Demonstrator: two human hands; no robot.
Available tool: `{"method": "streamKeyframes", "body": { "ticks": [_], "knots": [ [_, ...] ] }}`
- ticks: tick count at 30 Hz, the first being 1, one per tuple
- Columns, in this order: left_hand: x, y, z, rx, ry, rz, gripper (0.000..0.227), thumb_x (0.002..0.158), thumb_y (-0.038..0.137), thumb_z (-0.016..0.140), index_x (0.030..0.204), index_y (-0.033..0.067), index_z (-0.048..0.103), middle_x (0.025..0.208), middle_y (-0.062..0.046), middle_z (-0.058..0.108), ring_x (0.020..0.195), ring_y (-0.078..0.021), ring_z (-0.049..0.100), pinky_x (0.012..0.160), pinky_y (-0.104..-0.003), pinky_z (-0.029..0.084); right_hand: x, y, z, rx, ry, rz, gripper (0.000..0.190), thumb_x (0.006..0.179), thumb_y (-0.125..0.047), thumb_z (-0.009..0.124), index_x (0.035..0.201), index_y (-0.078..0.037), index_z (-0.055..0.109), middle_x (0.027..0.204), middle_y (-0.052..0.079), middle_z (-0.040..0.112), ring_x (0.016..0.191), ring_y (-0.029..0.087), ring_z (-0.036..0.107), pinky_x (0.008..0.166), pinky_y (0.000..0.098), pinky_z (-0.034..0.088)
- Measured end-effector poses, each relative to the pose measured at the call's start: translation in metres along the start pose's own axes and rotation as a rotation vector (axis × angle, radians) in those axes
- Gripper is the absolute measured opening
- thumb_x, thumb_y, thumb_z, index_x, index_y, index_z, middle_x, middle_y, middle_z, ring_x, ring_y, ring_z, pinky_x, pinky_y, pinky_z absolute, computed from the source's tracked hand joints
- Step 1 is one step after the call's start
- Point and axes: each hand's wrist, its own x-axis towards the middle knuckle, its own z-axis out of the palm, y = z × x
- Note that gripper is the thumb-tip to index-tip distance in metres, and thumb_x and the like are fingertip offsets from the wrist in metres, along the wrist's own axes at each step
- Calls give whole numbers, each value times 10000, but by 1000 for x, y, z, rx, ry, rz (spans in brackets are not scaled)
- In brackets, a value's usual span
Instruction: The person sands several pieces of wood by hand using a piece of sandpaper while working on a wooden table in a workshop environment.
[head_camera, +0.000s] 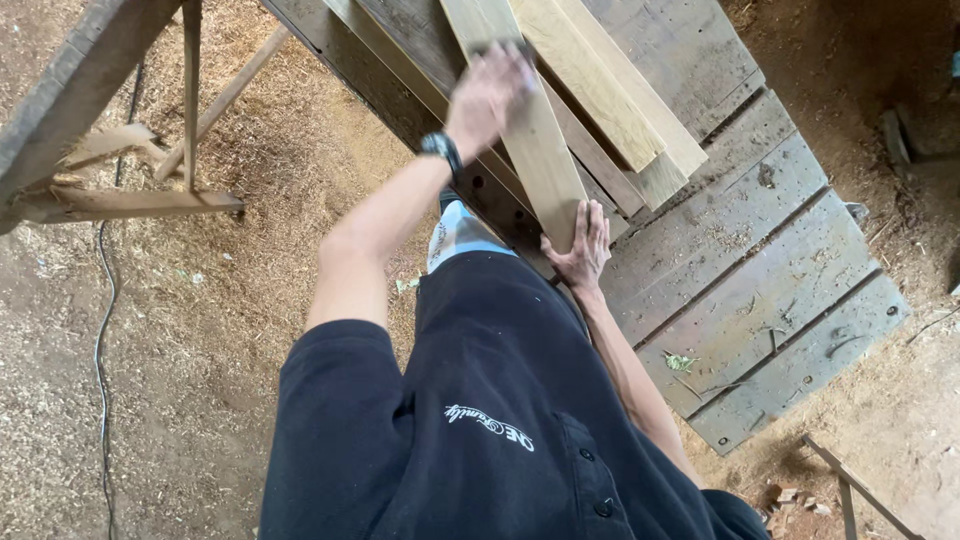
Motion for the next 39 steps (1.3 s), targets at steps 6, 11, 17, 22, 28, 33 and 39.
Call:
{"method": "streamKeyframes", "body": {
  "ticks": [6,11,17,22,28,33,39],
  "knots": [
    [10,-9,3,337,313,-126,406,1101,204,428,1458,50,545,1601,-143,429,1497,-285,368,1225,-391,309,0,-3,-7,60,-12,8,1026,872,-581,742,1637,-58,304,1670,190,294,1567,327,281,1292,501,232],
    [-77,130,-4,103,96,64,374,1061,176,496,1404,58,587,1548,-197,480,1468,-383,415,1219,-440,333,-1,8,5,77,-9,-21,1075,839,-609,751,1629,-65,265,1650,212,289,1550,340,268,1276,499,222],
    [-143,200,-10,-85,-88,46,475,1033,179,507,1495,73,503,1608,-153,406,1519,-314,328,1255,-455,254,-7,25,23,150,32,-95,1157,837,-549,760,1648,2,145,1696,220,241,1599,331,235,1323,477,198],
    [-79,124,21,258,29,-25,469,1095,112,415,1558,160,468,1673,-105,362,1574,-296,296,1310,-409,241,-3,27,6,199,-19,-150,1178,849,-533,784,1637,27,109,1684,268,215,1580,370,214,1301,489,180],
    [9,65,20,285,106,-416,494,1091,243,354,1569,120,365,1661,-158,273,1533,-357,246,1259,-489,237,-3,22,-5,246,-31,-122,1161,868,-532,768,1644,21,106,1688,268,219,1584,360,222,1308,476,189],
    [-47,140,24,200,122,-263,503,1077,213,399,1535,7,427,1630,-223,323,1527,-436,248,1246,-539,241,-8,27,-1,210,-23,-126,1175,847,-554,785,1637,12,124,1684,243,235,1578,351,231,1301,468,194],
    [-132,221,24,79,-5,-94,581,958,121,490,1533,45,454,1658,-166,347,1556,-358,284,1267,-492,249,-8,33,6,214,7,-148,1178,794,-541,771,1620,31,157,1675,244,250,1568,362,254,1297,478,210]
  ]
}}
